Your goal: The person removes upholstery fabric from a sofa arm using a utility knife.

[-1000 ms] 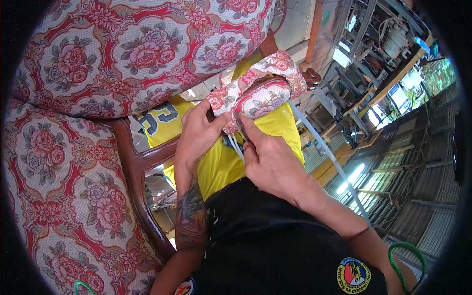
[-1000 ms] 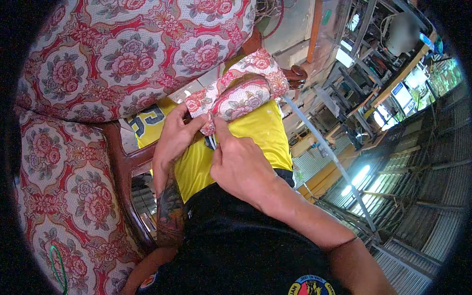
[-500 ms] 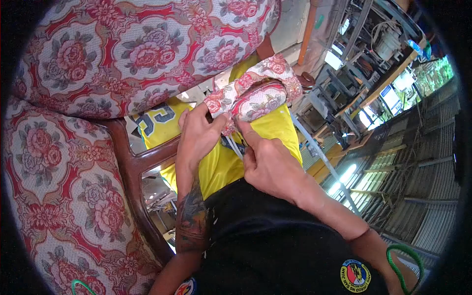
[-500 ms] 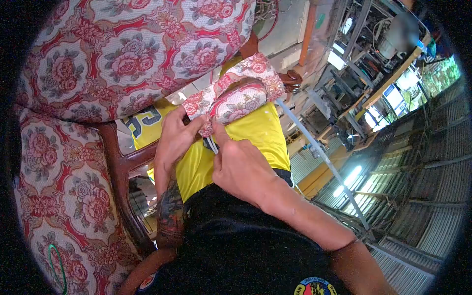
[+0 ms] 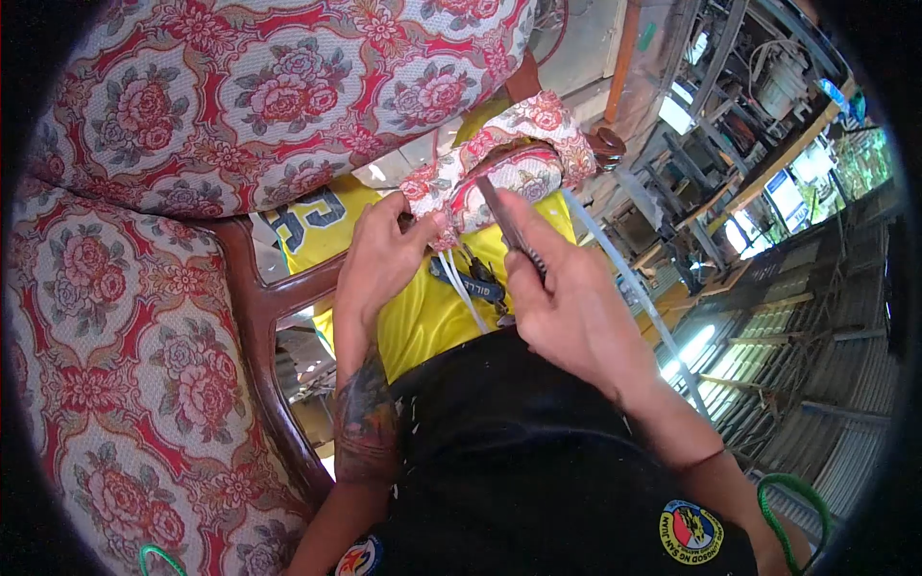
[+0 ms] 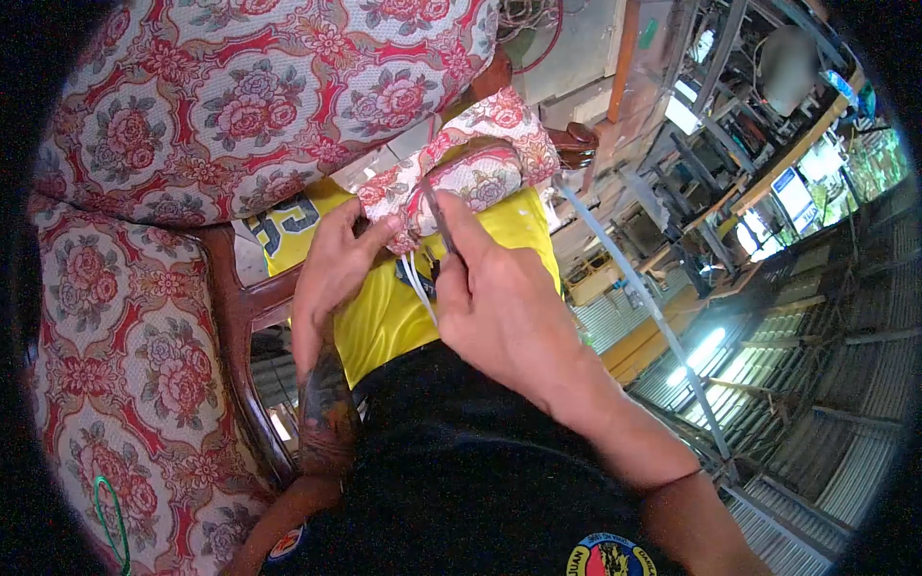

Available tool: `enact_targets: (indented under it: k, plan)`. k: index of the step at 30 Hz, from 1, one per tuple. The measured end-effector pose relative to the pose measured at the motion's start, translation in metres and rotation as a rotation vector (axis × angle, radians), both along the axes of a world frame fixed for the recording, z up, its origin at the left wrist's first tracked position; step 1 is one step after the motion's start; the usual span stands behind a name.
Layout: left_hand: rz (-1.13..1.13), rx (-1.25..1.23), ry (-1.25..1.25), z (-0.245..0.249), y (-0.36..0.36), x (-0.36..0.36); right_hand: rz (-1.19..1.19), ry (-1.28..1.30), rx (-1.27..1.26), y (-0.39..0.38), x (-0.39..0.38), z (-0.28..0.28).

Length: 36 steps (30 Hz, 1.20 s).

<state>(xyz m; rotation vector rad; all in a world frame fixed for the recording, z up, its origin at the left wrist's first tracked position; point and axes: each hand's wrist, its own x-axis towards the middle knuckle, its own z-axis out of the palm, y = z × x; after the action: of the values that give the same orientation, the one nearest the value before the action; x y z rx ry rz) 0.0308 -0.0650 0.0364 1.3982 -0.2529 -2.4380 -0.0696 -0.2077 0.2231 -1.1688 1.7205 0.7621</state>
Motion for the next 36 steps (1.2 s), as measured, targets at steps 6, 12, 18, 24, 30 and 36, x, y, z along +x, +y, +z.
enact_targets:
  k: [6,12,18,24,30,36]
  plan:
    - [0.175,0.042,0.060,0.002,-0.007,-0.001,-0.099,-0.026,0.061,0.023,-0.011,-0.008]
    - [-0.133,-0.288,-0.331,0.018,-0.007,-0.003,0.023,-0.175,-0.076,0.011,-0.037,-0.033]
    - [-0.217,-0.516,-1.052,0.045,-0.001,-0.044,0.135,-0.407,-0.203,-0.051,-0.053,-0.061]
    - [-0.108,-0.533,-1.301,0.029,0.006,-0.064,0.390,-0.781,-0.193,-0.125,-0.085,-0.115]
    - [-0.086,-0.553,-1.398,0.029,0.012,-0.068,0.587,-0.968,-0.385,-0.209,-0.144,-0.157]
    - [-0.070,-0.513,-1.443,0.031,0.006,-0.073,-0.179,-0.753,-0.342,-0.243,-0.227,-0.126]
